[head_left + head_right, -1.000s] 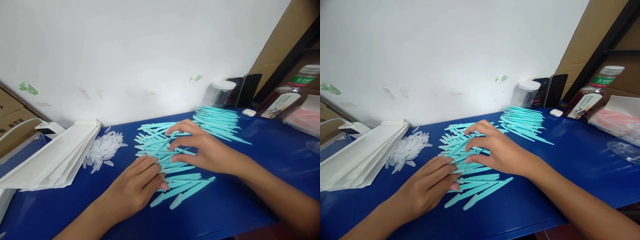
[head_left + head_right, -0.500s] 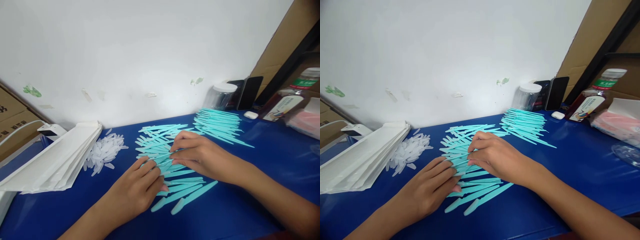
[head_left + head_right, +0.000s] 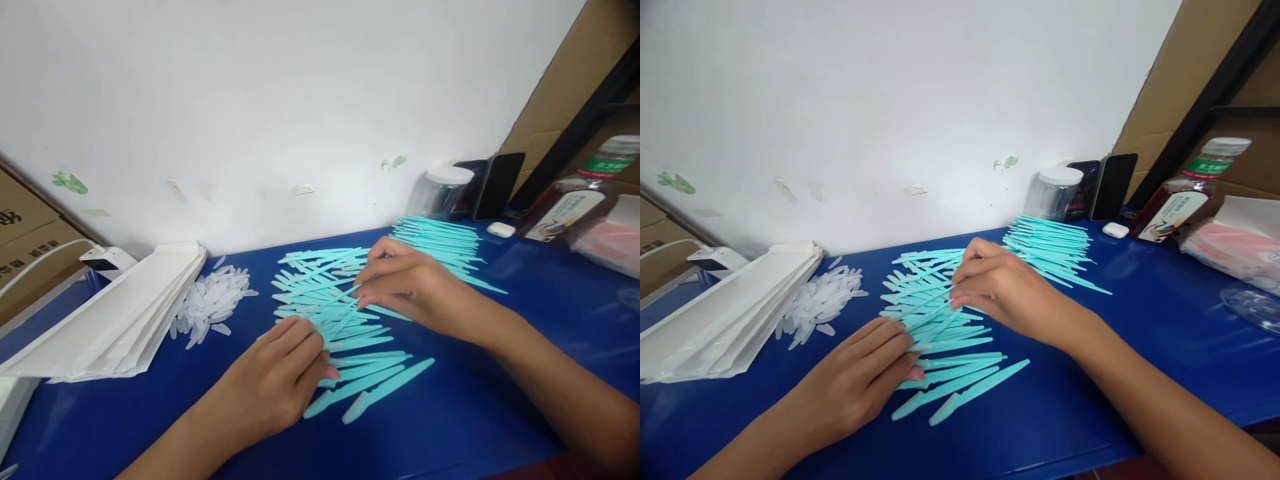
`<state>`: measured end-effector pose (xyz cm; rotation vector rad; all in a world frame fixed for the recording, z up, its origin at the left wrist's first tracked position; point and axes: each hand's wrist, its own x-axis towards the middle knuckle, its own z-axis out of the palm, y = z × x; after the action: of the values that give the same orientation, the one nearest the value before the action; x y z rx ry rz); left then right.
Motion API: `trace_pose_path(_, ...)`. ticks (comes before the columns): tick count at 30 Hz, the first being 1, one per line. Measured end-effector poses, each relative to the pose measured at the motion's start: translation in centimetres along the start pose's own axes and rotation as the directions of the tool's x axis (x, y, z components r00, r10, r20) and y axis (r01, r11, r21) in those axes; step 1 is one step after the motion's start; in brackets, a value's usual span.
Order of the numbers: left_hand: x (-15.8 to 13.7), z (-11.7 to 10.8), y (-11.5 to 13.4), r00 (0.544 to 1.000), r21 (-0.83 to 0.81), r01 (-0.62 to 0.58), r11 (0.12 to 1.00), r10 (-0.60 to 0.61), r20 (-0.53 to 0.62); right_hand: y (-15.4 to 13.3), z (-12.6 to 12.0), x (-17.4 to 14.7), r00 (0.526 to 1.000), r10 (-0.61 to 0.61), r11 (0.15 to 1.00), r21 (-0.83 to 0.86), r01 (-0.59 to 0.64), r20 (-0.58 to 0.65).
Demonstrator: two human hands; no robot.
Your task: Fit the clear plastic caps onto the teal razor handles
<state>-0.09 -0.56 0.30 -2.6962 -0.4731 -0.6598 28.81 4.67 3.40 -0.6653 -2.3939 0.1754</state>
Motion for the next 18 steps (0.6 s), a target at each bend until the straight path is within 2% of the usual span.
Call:
trace_pose_path(4,-0.6,-0.7,-1.7,0.998,0.029,0.055,0.998,-0.053,-0.044,3.7,-2.9,-1.3,0.991,0.103,0.974,-0.194,-0.118,-0.087)
trace_pose_path(7,-1.0,-1.0,-2.9,0.987,0.082,0.112,0.99,-0.101,-0.124,6.6,-5.0,-2.7,0.949,0.295,0.867,-0.386,-0.316,-0.114)
trace_pose_path(8,-1.1,-1.1,-3.2,0.984,0.087,0.129,0.988,-0.117,-0.134,7.2,-5.5,-3.1,0.913,0.397,0.806,-0.44,-0.396,-0.096)
trace_pose_path(10,-1.3,-1.0,-3.4,0.98,0.068,0.164,0.984,-0.154,-0.126,8.1,-6.1,-3.7,0.806,0.588,0.669,-0.523,-0.528,-0.062)
trace_pose_path(12,-1.5,-0.8,-3.4,0.974,0.018,0.198,0.98,-0.195,-0.113,8.6,-6.3,-4.0,0.713,0.699,0.564,-0.569,-0.598,-0.056)
trace_pose_path(14,-1.5,-0.5,-3.2,0.968,-0.041,0.225,0.974,-0.228,-0.102,8.9,-6.3,-4.1,0.681,0.728,0.518,-0.587,-0.622,-0.08)
trace_pose_path(18,-1.4,0.0,-2.9,0.961,-0.102,0.242,0.965,-0.253,-0.108,9.6,-6.1,-4.5,0.669,0.735,0.484,-0.603,-0.634,-0.114)
